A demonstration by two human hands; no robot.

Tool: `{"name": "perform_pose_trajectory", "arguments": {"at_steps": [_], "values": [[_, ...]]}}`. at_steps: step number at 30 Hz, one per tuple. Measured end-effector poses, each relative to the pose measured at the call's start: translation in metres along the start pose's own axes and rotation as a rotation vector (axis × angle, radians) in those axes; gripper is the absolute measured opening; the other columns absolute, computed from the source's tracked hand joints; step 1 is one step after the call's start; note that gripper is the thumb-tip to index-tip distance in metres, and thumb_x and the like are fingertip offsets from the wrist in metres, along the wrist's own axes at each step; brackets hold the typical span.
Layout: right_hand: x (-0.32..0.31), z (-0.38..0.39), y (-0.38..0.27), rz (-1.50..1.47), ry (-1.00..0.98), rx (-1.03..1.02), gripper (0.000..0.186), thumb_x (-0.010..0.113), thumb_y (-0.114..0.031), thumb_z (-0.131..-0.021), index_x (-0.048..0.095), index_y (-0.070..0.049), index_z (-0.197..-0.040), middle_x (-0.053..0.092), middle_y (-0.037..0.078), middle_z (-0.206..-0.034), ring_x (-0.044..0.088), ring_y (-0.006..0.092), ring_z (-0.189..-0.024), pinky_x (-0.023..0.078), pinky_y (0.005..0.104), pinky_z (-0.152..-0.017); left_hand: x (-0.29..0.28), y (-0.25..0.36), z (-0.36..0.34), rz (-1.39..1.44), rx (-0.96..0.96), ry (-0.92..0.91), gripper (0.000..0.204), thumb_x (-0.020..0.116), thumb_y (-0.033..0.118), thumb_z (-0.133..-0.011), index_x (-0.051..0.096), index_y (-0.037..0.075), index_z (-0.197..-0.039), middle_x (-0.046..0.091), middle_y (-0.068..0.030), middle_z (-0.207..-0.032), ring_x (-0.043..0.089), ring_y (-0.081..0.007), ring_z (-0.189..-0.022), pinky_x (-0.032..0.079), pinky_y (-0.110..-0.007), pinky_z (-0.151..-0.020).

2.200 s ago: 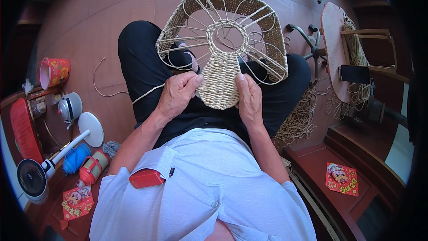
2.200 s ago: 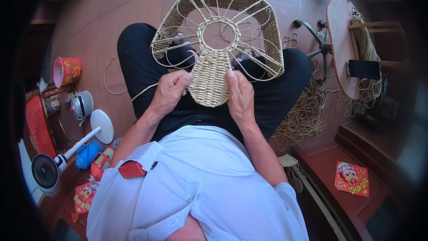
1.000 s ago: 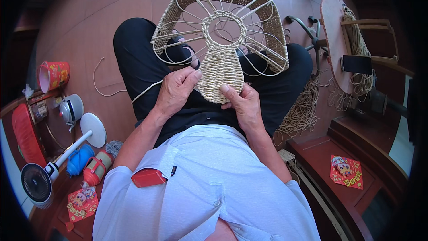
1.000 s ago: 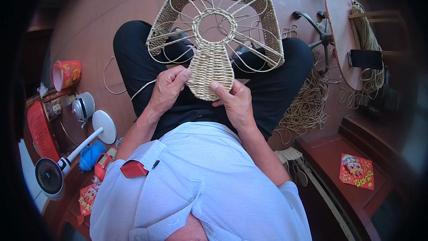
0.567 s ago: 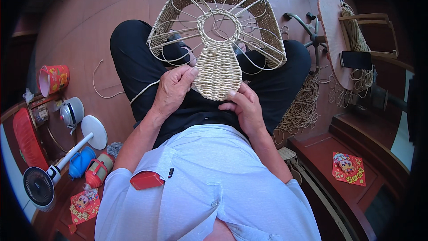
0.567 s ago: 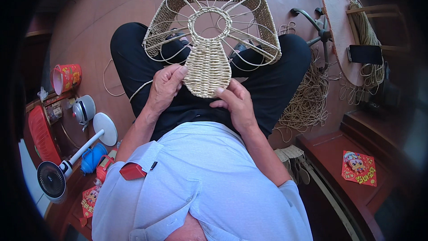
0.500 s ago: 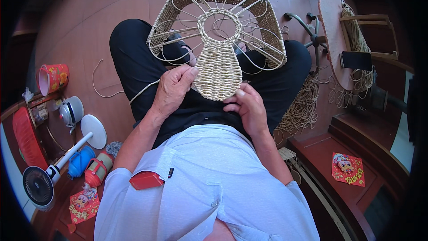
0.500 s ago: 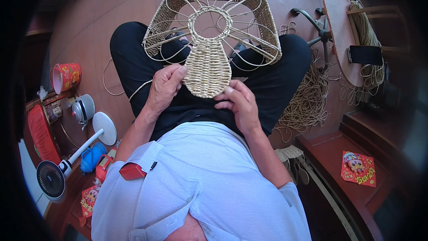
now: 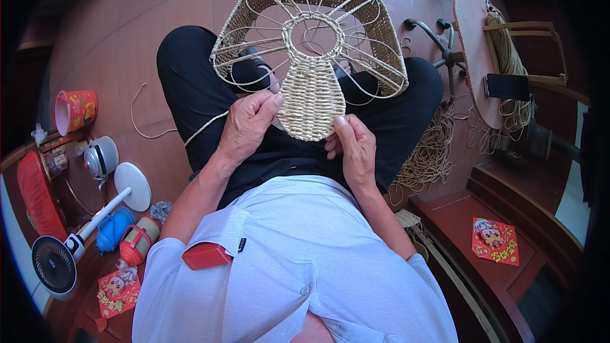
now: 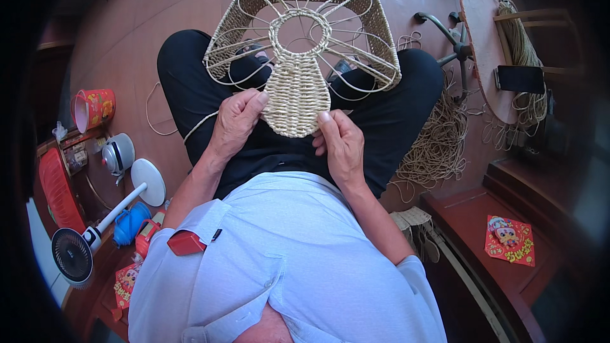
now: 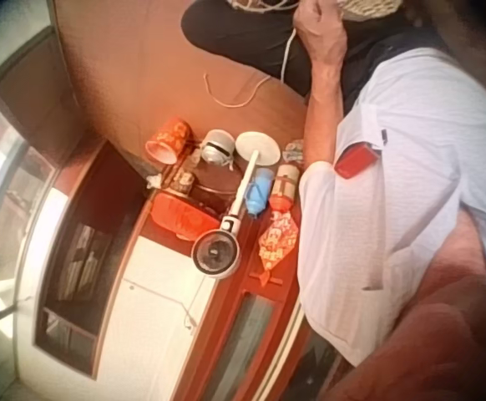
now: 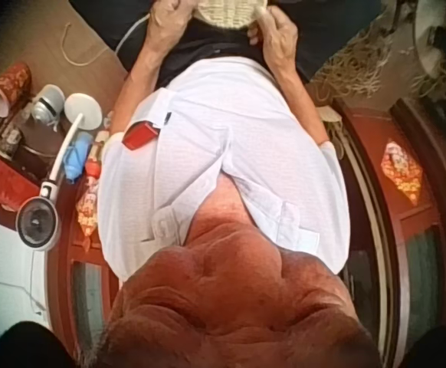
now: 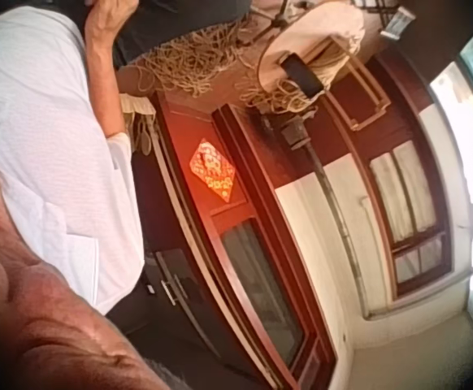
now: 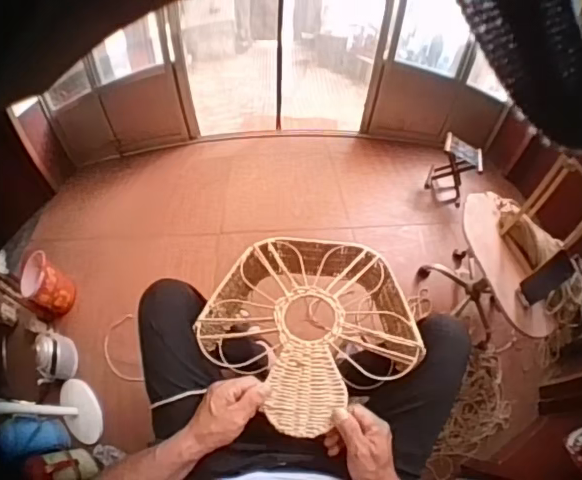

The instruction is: Weaving thin wicker or rattan strands into a structured frame to create a basket or decorative object.

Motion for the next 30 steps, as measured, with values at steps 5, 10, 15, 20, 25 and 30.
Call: {"name": "perform_pose_trajectory", "arguments": {"at_steps": [5,10,15,20,25,30], "values": [[0.01,0.011,0.002,-0.027,-0.08,0.003,0.031,0.063,-0.03,-0.111,0.067,0.0,-0.1,0.069,0.004,-0.089,0.063,0.0072,-0.07,0.052,0.0234,-0.06,-0.001,-0.003,0.001,0.035,-0.068,-0.009,0.04,0.063,0.03,-0.112,0.06,0.005,-0.08,0.048,0.0064,-0.07,0.04,-0.004,-0.064,0.035,-0.027,-0.057],[0.01,0.012,0.009,-0.045,-0.019,0.029,0.031,0.063,-0.029,-0.113,0.069,0.0,-0.101,0.069,0.004,-0.089,0.065,0.0077,-0.073,0.055,0.0244,-0.064,0.001,0.004,-0.001,-0.039,0.045,0.031,0.04,0.062,0.029,-0.113,0.06,0.004,-0.081,0.049,0.0061,-0.071,0.04,-0.0038,-0.065,0.035,-0.027,-0.058],[0.007,0.007,0.009,-0.059,0.007,-0.003,0.035,0.06,-0.031,-0.114,0.069,-0.001,-0.097,0.069,0.003,-0.087,0.064,0.0072,-0.072,0.054,0.0237,-0.062,0.004,-0.001,0.0,-0.077,0.017,0.061,0.04,0.061,0.025,-0.113,0.06,0.001,-0.082,0.05,0.0054,-0.072,0.041,-0.004,-0.069,0.038,-0.028,-0.061],[0.006,0.004,0.011,-0.051,0.007,-0.033,0.036,0.059,-0.032,-0.114,0.07,-0.002,-0.097,0.069,0.003,-0.086,0.064,0.0073,-0.072,0.054,0.0235,-0.062,0.006,0.001,0.0,-0.075,0.044,0.066,0.039,0.06,0.025,-0.113,0.061,0.001,-0.082,0.051,0.0058,-0.072,0.041,-0.0041,-0.069,0.038,-0.028,-0.062],[0.009,-0.001,0.008,-0.046,-0.053,0.077,0.031,0.063,-0.031,-0.111,0.071,-0.001,-0.106,0.07,0.003,-0.091,0.066,0.0084,-0.079,0.057,0.0247,-0.062,0.001,-0.002,-0.001,-0.002,0.036,0.066,0.039,0.061,0.028,-0.113,0.063,0.003,-0.084,0.051,0.0055,-0.07,0.041,-0.0026,-0.065,0.037,-0.026,-0.057],[0.026,-0.018,-0.01,-0.133,-0.156,0.076,0.044,0.072,-0.034,-0.105,0.065,0.0,-0.133,0.075,0.006,-0.11,0.072,0.0117,-0.09,0.063,0.0271,-0.068,0.001,-0.003,0.0,0.129,-0.067,-0.027,0.039,0.063,0.035,-0.112,0.064,0.009,-0.084,0.052,0.0061,-0.069,0.043,-0.002,-0.054,0.035,-0.022,-0.048]]}}
Point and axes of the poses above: each hand's wrist, its own z-axis away from the middle knuckle, its own x-axis out of the palm, y = z × x, the point moved 9 cm from there along -z, towards the middle knuckle
